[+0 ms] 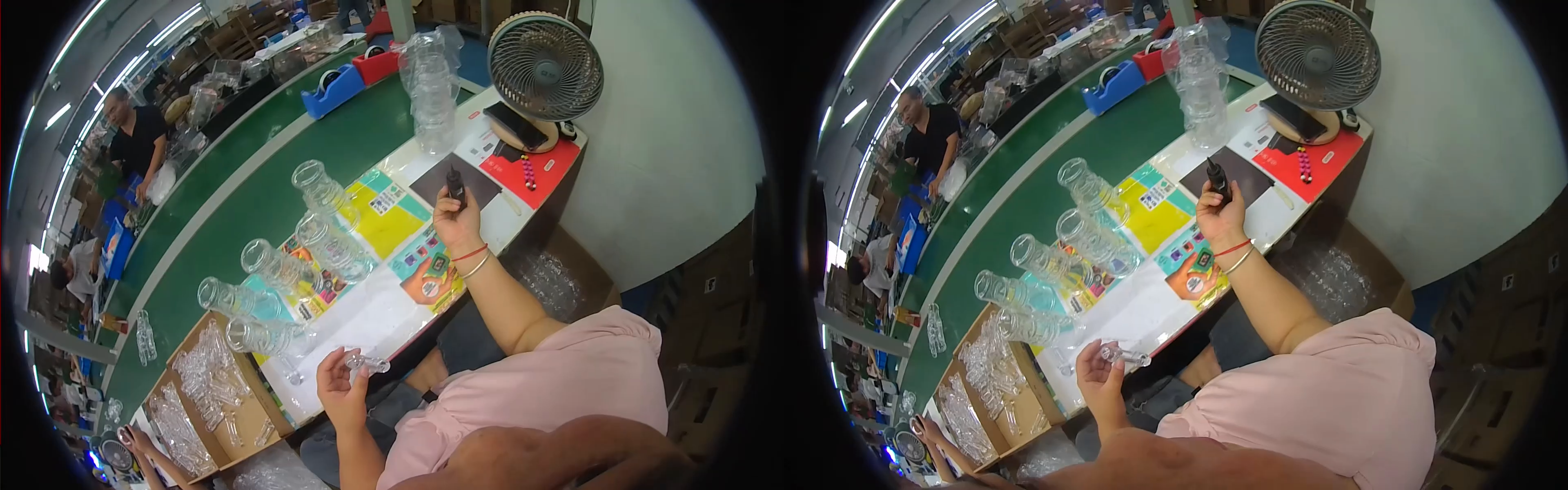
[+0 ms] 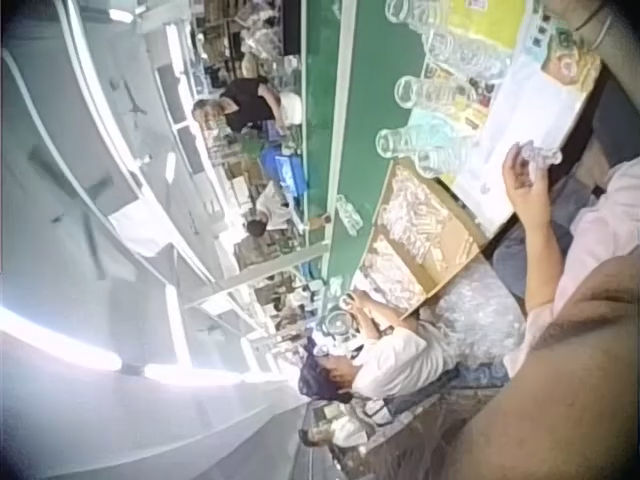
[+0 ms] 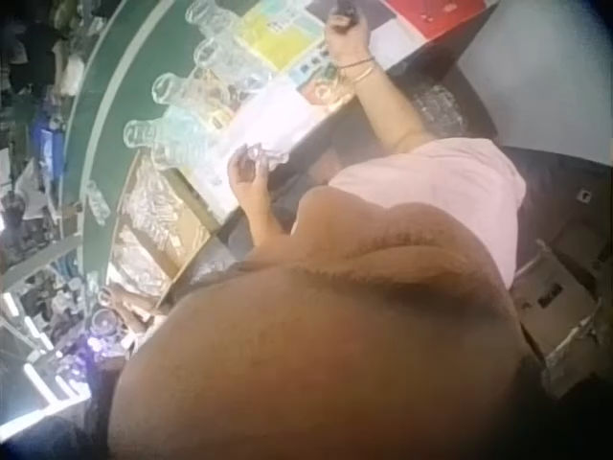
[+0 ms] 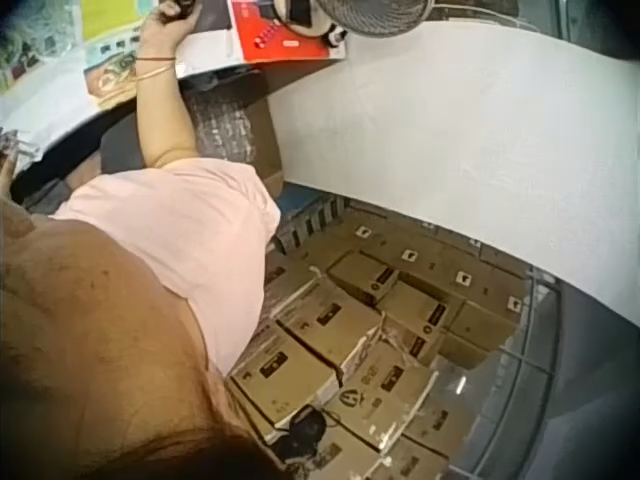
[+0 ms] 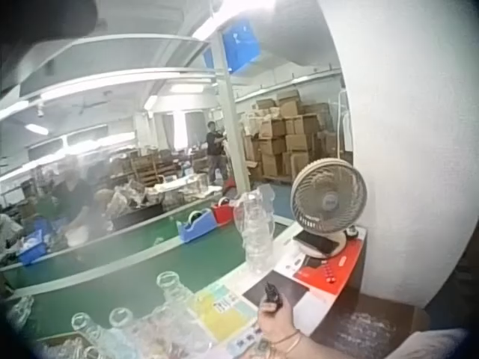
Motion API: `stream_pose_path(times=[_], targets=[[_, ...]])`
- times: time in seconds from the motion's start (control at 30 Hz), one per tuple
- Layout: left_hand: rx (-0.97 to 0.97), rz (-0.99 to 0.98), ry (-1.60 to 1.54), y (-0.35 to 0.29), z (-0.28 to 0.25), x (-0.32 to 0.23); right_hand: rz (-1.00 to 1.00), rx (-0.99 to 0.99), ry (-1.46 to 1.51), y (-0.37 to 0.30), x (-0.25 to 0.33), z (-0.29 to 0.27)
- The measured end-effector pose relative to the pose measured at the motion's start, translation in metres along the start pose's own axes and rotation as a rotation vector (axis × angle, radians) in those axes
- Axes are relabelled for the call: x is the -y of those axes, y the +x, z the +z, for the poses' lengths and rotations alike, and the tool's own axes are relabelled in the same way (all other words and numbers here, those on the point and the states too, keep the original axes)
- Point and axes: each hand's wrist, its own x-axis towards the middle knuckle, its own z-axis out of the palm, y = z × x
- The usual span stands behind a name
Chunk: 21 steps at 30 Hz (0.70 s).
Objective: Assembling glass lighting fixtures by applying adhesive to small components and inserting them into the fixture bodies.
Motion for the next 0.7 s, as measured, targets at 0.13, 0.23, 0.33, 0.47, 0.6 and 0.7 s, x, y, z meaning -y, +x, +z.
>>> stream_pose_path(times=[0.13,0.23,0.33,0.47,0.6,0.7], targets=[[0.028,-0.025,-0.058,0.008,0.013,-0.002,-0.077,0.002,0.007,0.016,0.020,0.003],[0.073,-0.035,-0.106,0.011,0.022,-0.004,-0.049,-0.005,0.053,0.014,0.022,0.003],[0.077,-0.028,-0.228,0.013,0.030,0.001,0.087,-0.010,0.137,0.010,0.021,0.003],[0.112,-0.137,-0.440,0.012,0.028,0.006,0.164,0.024,0.057,-0.002,0.025,0.008],[0.144,-0.227,-0.607,0.008,0.028,0.007,0.204,0.233,-0.169,-0.043,0.011,0.021],[0.083,-0.283,-0.743,0.006,0.026,0.014,0.192,0.314,-0.565,-0.092,-0.020,0.013]])
